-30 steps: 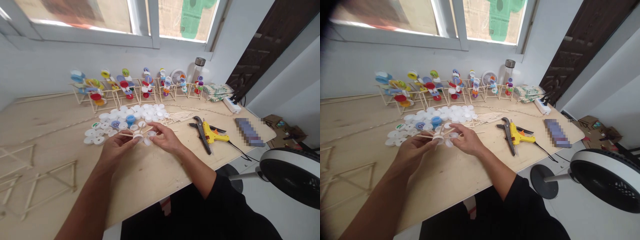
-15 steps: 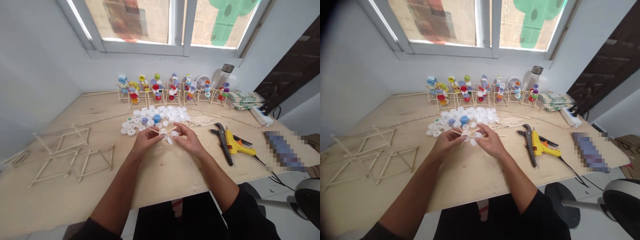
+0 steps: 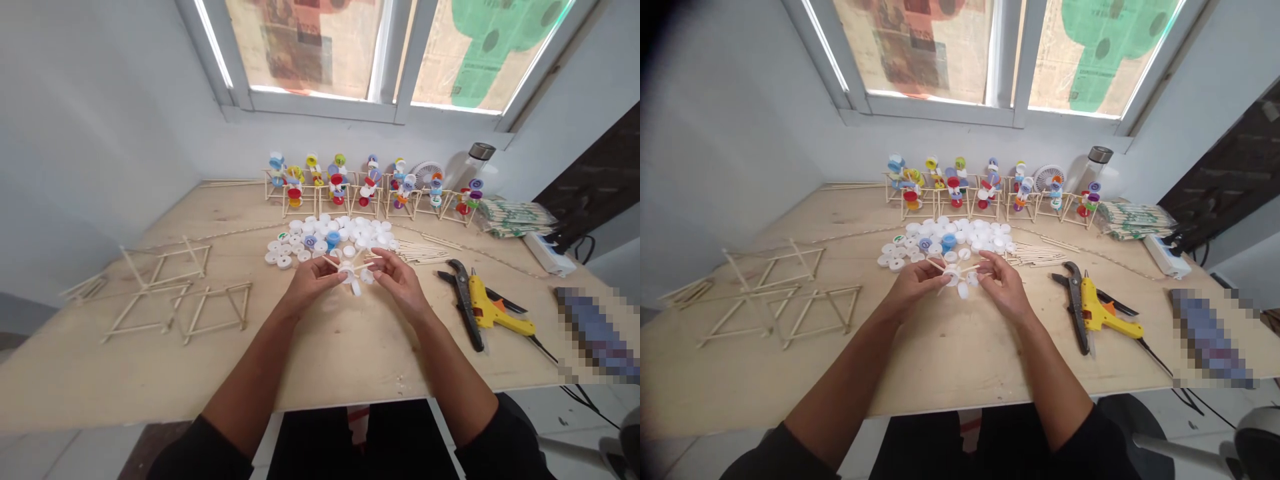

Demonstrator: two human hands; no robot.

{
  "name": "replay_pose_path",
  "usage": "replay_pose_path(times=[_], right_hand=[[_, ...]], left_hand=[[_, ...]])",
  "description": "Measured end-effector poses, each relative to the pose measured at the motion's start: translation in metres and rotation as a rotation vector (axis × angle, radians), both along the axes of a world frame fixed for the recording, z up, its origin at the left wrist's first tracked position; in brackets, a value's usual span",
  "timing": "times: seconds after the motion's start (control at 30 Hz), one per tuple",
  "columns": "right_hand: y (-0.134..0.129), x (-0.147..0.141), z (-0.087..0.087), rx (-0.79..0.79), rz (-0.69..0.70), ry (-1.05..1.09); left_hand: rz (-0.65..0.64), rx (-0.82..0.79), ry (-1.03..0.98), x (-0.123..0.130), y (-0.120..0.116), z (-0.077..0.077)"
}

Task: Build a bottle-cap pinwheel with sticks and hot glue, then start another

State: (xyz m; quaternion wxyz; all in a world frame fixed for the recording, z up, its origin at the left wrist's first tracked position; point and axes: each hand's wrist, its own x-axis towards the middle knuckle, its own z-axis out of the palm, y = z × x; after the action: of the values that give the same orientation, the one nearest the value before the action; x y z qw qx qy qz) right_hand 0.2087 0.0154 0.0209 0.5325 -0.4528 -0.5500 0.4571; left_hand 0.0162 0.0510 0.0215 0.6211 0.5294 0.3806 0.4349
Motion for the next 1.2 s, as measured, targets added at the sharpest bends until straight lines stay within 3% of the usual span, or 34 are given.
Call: replay_pose_path(times=[0.7,1.0,1.2], right_hand=[[-0.004,-0.008,0.000,-0.038,0.065,-0.007],[-0.003,-0.008,-0.006,-0.015,0.050,-0.080],[-0.001,-0.008,-0.011,0.003,0.055,-0.079]], left_hand=[[-0.155,0.032,0.119,-0.001,-0.004,0.004],[-0.215,0.062,0.126,-0.003,0.001,-0.003],[-0.220,0.048,0.149,-0.002,0.000,0.000]])
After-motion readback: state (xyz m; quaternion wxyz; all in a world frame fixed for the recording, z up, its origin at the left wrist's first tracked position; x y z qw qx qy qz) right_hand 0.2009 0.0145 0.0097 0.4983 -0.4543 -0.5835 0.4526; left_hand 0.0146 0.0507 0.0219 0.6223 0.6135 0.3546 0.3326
